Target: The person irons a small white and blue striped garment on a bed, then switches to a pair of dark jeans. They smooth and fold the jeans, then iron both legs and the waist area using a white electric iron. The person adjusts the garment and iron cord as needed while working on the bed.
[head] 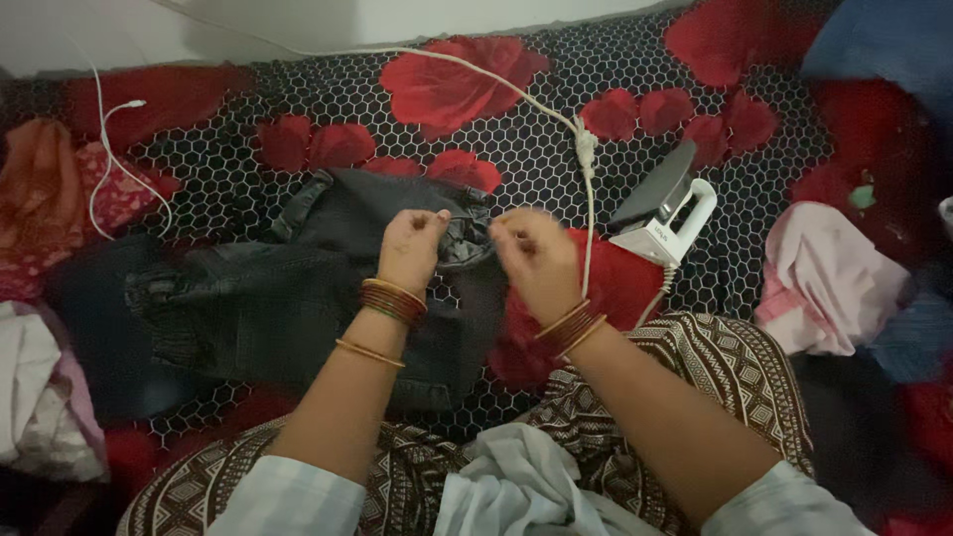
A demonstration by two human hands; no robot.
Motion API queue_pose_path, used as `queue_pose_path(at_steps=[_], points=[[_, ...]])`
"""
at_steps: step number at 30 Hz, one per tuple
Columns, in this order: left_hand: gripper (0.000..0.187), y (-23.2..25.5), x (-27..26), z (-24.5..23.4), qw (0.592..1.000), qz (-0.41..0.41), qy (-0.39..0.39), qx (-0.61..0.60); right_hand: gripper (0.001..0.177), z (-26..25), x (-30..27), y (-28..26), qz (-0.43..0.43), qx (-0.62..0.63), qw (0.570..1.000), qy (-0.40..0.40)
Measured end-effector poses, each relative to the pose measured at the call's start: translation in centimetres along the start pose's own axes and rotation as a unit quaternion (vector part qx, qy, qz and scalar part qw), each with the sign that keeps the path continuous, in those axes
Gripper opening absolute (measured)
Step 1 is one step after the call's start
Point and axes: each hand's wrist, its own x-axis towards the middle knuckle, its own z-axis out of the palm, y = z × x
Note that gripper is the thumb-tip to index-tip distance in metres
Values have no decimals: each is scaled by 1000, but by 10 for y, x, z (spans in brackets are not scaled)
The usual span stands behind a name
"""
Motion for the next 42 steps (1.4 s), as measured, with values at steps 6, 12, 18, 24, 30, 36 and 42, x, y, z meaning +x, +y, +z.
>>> queue_pose_path(at_steps=[6,12,18,24,30,36,42], points=[[18,27,-22,11,977,193,2,91,32,-1,12,29,360,18,926,-116],[13,50,-38,16,978,162,-24,129,25,5,8,49,408,324,850,-78],[34,75,-50,16,869,372,-25,327,25,0,14,57,357,525,770,-55],[36,87,-50,7,832,301,-128,447,28,9,10,74,379,537,752,-47],[26,75,-40,-4,875,237,-200,372,35,18,11,80,336,378,859,-79],[30,70,-28,-7,902,85,-140,399,44,8,13,28,67,-48,996,-28],[32,67,-28,-3,952,112,-101,267,46,2,10,-23,81,-228,969,-52]])
